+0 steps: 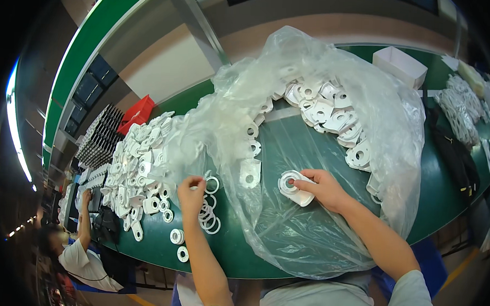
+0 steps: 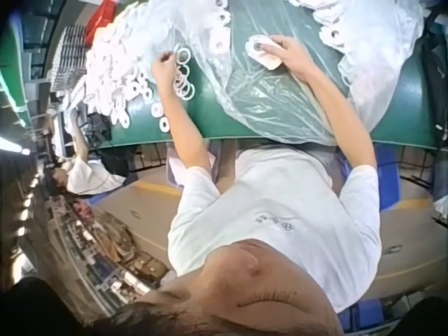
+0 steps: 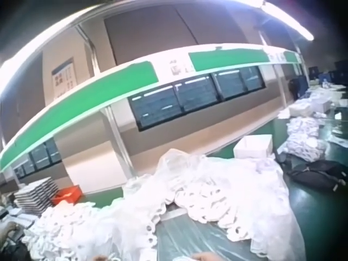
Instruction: Assembling small white plastic rings onto a white plastic base unit at an industrial workbench.
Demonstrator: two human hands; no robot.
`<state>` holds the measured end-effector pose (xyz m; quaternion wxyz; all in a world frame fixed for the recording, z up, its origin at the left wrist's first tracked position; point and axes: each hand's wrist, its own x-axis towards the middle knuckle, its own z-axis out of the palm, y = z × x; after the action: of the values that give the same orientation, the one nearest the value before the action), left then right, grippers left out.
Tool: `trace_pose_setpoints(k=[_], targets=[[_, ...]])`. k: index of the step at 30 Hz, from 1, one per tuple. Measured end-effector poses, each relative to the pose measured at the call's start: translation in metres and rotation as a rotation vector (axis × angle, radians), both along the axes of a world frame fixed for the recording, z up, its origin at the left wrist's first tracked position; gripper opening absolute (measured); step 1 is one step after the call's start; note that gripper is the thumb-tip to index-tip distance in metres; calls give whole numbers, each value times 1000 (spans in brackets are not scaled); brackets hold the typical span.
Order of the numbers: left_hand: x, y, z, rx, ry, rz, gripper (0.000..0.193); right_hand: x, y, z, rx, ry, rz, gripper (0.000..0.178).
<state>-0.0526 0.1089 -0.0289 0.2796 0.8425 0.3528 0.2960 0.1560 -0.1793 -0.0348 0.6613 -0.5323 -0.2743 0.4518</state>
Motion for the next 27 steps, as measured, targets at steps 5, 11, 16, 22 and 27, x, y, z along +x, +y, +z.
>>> trace_pose_setpoints(k=[5, 11, 16, 22, 27], targets=[[8, -3, 16, -123, -591, 64, 13, 4, -3, -3, 7, 55, 6, 29], [47, -88, 49, -441, -613, -275, 15, 2, 0, 3, -7, 114, 170, 51], [68, -132, 40, -586, -330, -427, 15, 0, -2, 8, -21, 203, 226, 42], [71, -135, 28, -583, -260, -450, 13, -1, -5, 12, -70, 92, 304, 44], [73, -135, 18, -512, -279, -445, 13, 0, -6, 9, -40, 81, 321, 44]])
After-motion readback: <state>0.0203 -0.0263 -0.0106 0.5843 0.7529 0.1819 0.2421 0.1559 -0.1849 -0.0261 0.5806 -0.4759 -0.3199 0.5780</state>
